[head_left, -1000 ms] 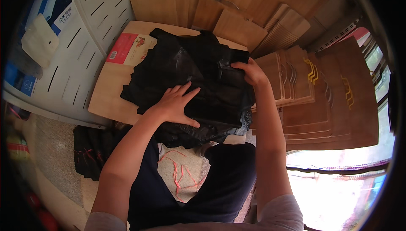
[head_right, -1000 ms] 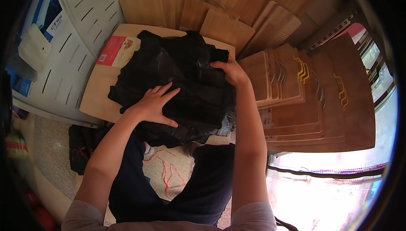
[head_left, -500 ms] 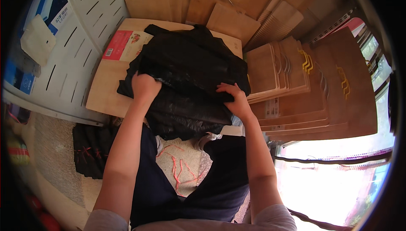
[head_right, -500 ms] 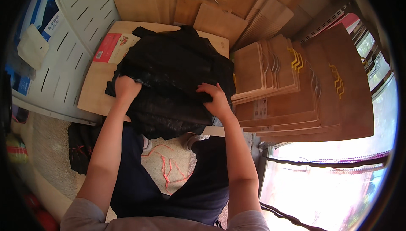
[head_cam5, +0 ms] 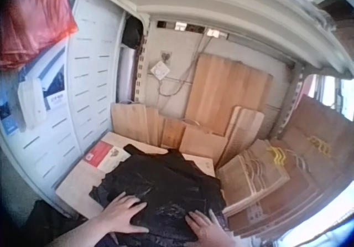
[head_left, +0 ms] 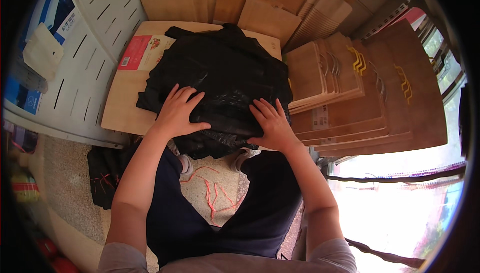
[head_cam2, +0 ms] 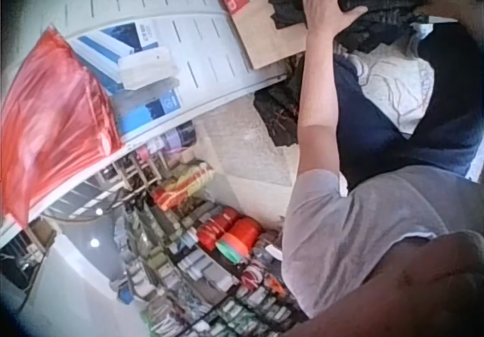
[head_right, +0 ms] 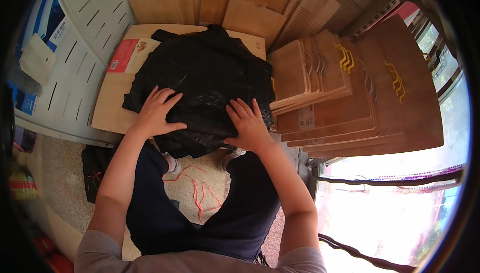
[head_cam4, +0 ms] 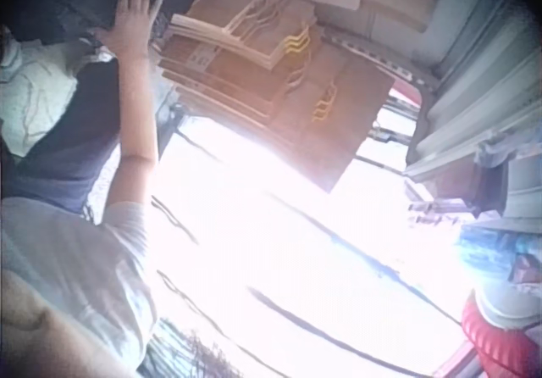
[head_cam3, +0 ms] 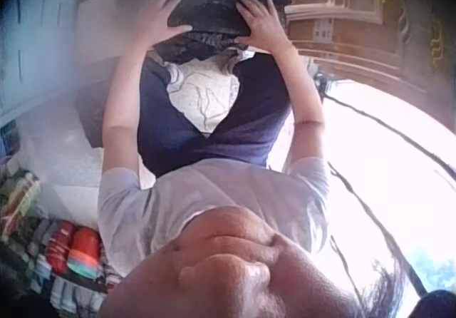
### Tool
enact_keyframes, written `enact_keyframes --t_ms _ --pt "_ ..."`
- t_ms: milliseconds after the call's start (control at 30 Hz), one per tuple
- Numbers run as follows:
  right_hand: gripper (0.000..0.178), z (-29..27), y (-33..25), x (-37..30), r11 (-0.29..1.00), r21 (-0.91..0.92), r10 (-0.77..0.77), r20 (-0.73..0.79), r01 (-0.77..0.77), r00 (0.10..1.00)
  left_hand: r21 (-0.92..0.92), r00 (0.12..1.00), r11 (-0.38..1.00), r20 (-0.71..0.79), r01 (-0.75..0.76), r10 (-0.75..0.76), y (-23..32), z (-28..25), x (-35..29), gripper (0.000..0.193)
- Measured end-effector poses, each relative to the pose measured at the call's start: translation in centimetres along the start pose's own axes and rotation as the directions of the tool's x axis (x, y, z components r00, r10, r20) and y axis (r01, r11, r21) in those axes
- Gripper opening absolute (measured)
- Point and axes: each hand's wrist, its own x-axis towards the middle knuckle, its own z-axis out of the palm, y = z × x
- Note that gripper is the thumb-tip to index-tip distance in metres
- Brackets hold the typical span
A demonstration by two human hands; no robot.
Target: The person rolls several black plastic sheets one by one and secures each roll with a red plastic tie, then places the finished rolls into a growing pile.
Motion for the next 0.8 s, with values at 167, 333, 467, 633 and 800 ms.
enact_keyframes --t_ms 167,333,467,633,800 --pt "0.083 1.2 0.3 -0.5 0.993 -0.121 -0.011 0.047 0.016 0.999 -0.09 0.999 0.996 0.023 -0.022 0.024 1.1 0.6 -0.4 0.09" --pt "0.074 0.7 -1.0 1.0 0.987 -0.151 0.057 0.044 -0.05 0.997 -0.006 0.996 0.996 -0.013 -0.087 0.087 1.9 1.3 0.0 0.081" --pt "0.072 0.7 -1.3 1.9 0.986 -0.162 0.039 0.022 -0.035 0.999 -0.026 0.994 0.997 0.089 -0.066 0.068 2.4 1.2 0.9 0.078" --pt "0.069 1.5 0.4 2.1 0.994 -0.112 0.007 0.028 -0.004 1.0 -0.099 0.996 0.995 0.089 0.028 -0.019 1.5 -0.4 0.6 0.075" --pt "0.07 1.0 -0.7 3.1 0.997 -0.073 -0.001 0.093 0.008 0.996 -0.089 0.986 0.996 0.168 0.008 0.007 0.6 0.2 0.4 0.07"
